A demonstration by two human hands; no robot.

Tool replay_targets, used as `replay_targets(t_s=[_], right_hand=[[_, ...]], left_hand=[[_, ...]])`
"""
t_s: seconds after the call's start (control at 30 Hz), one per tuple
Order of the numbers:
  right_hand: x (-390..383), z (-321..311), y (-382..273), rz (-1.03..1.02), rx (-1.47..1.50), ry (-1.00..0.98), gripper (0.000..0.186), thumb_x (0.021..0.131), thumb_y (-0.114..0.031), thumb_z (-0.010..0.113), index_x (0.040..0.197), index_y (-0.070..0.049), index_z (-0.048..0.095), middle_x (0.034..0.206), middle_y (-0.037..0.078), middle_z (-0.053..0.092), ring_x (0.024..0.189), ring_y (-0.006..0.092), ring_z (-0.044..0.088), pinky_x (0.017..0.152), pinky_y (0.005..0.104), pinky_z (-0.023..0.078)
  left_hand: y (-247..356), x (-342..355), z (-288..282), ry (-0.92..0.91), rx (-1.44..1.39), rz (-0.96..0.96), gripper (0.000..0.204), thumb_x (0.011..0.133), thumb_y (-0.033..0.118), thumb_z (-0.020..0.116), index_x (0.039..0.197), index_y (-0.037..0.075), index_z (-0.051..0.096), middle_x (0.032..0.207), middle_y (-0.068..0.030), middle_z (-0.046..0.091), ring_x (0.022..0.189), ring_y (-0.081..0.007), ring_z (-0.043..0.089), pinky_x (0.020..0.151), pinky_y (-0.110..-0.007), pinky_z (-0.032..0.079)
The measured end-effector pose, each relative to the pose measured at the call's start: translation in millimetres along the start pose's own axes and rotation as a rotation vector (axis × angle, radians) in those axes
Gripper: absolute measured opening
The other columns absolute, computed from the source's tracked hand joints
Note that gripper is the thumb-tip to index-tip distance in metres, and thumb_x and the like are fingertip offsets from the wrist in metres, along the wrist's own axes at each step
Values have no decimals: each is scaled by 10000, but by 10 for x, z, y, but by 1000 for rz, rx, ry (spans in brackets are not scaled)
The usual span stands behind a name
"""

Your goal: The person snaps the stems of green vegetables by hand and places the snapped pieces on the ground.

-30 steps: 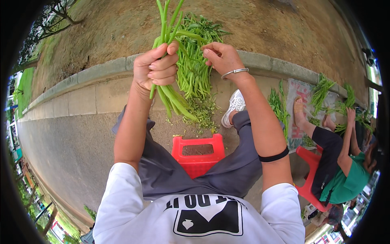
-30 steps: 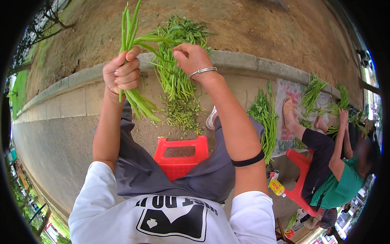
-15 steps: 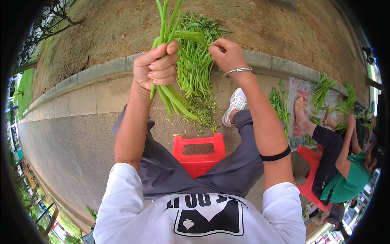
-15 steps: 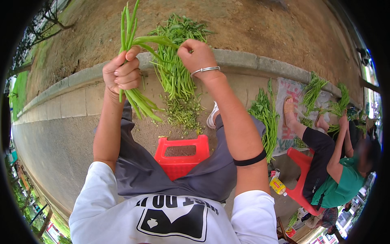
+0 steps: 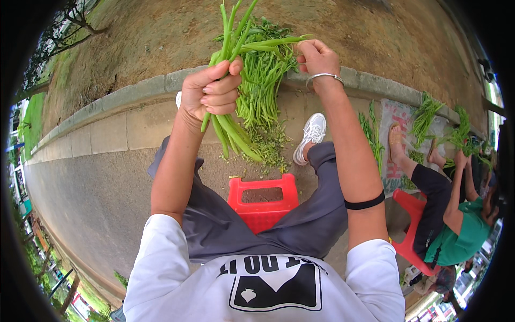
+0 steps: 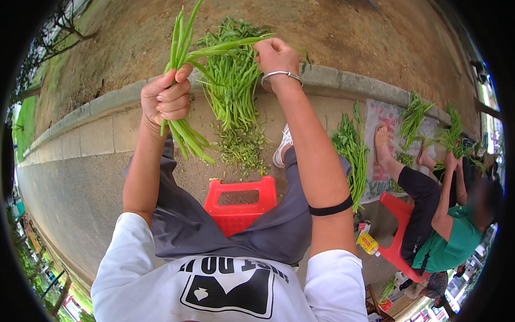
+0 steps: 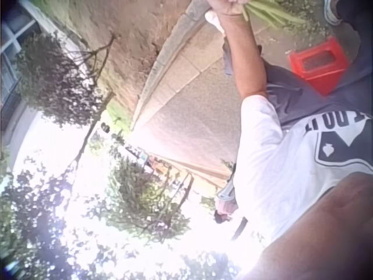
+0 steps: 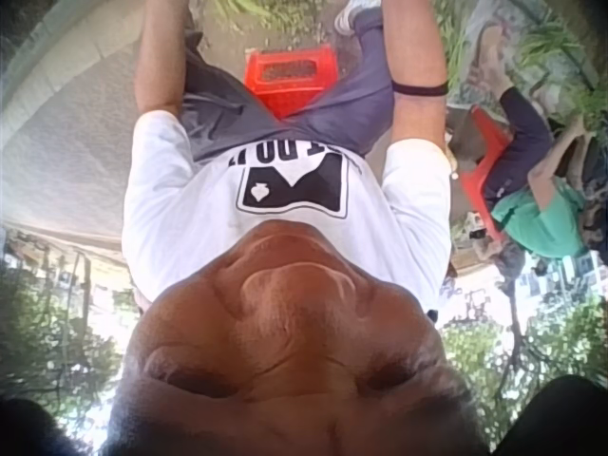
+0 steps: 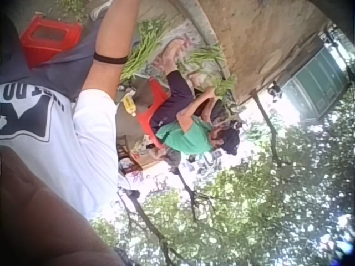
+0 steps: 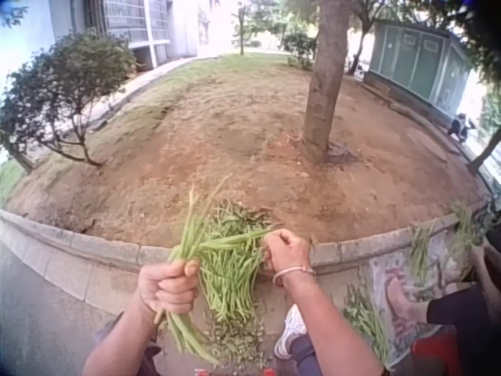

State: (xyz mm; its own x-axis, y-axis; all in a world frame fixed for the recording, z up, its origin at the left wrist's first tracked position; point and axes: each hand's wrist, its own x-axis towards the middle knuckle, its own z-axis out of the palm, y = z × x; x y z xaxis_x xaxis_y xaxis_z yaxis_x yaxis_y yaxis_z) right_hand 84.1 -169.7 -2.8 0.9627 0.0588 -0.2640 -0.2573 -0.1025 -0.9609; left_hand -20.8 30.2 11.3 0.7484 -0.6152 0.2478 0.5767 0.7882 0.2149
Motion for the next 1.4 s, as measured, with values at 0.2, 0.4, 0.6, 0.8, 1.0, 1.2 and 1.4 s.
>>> replay_targets(t_s=[0.2, 0.4, 0.6, 0.8, 1.0, 1.2, 1.4], right_hand=[[40, 29, 68, 18, 88, 72, 147, 738, -159, 604, 746, -13, 619, 592, 43, 575, 479, 85, 486, 439, 225, 379], [115, -32, 67, 52, 103, 102, 146, 735, -156, 596, 758, -13, 618, 589, 46, 579, 481, 87, 491, 437, 229, 374], [142, -428, 81, -83, -344, -142, 164, 739, -178, 613, 781, -27, 662, 616, 41, 607, 504, 83, 533, 472, 246, 421], [-289, -123, 232, 18, -751, -1067, 146, 752, -174, 628, 791, -34, 634, 688, 42, 623, 563, 92, 576, 507, 234, 456], [-489, 144, 282, -343, -800, -877, 199, 746, -177, 603, 873, -25, 616, 742, 88, 635, 652, 193, 605, 613, 303, 477], [-520, 404, 374, -397, -569, -530, 385, 771, -225, 604, 1107, -47, 540, 849, 114, 643, 710, 259, 618, 665, 350, 488], [-532, 494, 295, -479, -643, -351, 351, 773, -287, 609, 1037, -57, 573, 805, 121, 650, 739, 309, 620, 657, 381, 486]], left_hand=[[-81, 36, -1, 2, -4, -37, 218, 957, 169, 326, 1028, 1, 446, 559, 39, 339, 417, -37, 314, 358, -197, 286], [-91, -58, 116, -49, 51, 16, 198, 957, 162, 329, 1007, 5, 438, 570, 36, 352, 419, -34, 319, 363, -195, 291], [77, -183, 187, -47, 42, 171, 194, 959, 171, 332, 1014, 11, 427, 579, 27, 370, 422, -43, 332, 383, -194, 303], [134, -201, 224, -48, 58, 222, 116, 948, 170, 381, 937, 54, 389, 538, 24, 365, 385, -57, 352, 361, -189, 311], [94, -167, 232, -45, 67, 208, 110, 945, 172, 390, 911, 67, 379, 531, 32, 362, 375, -51, 352, 353, -184, 312], [-64, -60, 219, -70, 35, 147, 123, 945, 181, 393, 909, 63, 380, 513, 47, 347, 358, -36, 330, 327, -175, 295], [-150, -22, 207, -80, 24, 90, 124, 937, 177, 419, 910, 59, 392, 498, 58, 338, 361, -31, 321, 327, -166, 286]])
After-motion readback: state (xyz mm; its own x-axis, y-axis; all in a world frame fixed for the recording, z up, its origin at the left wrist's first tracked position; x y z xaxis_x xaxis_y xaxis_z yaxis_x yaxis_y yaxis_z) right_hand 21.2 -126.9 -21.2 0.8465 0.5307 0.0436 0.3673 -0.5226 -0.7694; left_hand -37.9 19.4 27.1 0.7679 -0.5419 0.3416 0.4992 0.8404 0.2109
